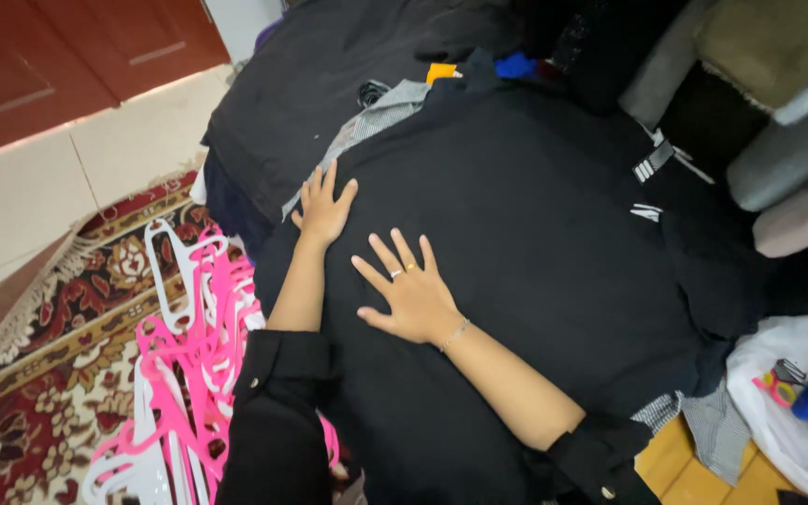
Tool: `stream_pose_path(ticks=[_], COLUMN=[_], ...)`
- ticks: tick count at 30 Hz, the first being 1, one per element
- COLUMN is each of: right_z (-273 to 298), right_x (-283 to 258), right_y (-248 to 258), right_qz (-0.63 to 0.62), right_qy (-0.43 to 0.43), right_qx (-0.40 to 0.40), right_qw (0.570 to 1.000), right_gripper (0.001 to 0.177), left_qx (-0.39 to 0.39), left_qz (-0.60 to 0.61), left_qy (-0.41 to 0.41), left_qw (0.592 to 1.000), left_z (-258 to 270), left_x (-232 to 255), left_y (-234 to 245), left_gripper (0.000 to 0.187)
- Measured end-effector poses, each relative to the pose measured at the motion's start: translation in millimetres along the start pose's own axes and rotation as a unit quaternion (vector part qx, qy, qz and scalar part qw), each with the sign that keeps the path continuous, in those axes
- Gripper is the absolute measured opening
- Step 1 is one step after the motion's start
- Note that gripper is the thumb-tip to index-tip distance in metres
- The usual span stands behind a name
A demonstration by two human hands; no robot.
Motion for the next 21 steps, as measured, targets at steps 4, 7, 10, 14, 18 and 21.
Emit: stream_pose_path(ticks=[4,7,10,14,18,21], right_z=[4.5,8.2,13.7,24.8,38.7,50.3], right_x=[-4.1,-6.0,-8.3,-14.6,-27.7,-49.8], right_y=[2.9,0.1,1.0,1.5,9.7,12.1], right_qz=[-0.016,0.002,0.002,-0.007,-0.033,-0.039], right_qy=[-0.003,-0.013,-0.041,-0.053,-0.041,0.006], right_qx=[-0.019,-0.018,-0.031,-0.049,-0.069,-0.080], right_qw=[1.000,1.000,0.999,0.997,0.996,0.996], right_gripper=[0.076,0.074,0.067,0.062,0.069,0.073], left_qx=[0.061,0.080,0.067,0.085,0.110,0.155], left_qz=[-0.016,-0.046,-0.079,-0.074,-0.014,0.027], left_qy=[-0.032,-0.105,-0.148,-0.150,-0.128,-0.131], left_qw=[0.997,0.990,0.984,0.982,0.986,0.979], left_z=[29.5,69.5,109.3,153.2,167.4,159.6], left_x=[0.7,10.4,6.9,-3.5,-15.4,-25.2], left_y=[3.7,8.2,6.1,5.7,1.8,-4.6], left_gripper=[0.062,0.061,0.065,0.062,0.058,0.054])
Point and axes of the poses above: each hand's wrist, its own z-axis away from the middle knuckle, its own y-axis out of the back of the hand, x = y × z, the point moved 6 cm from there along -z, towards the middle knuckle, and after that the axes turned 3 degrees about x, right-handed, at the moved point
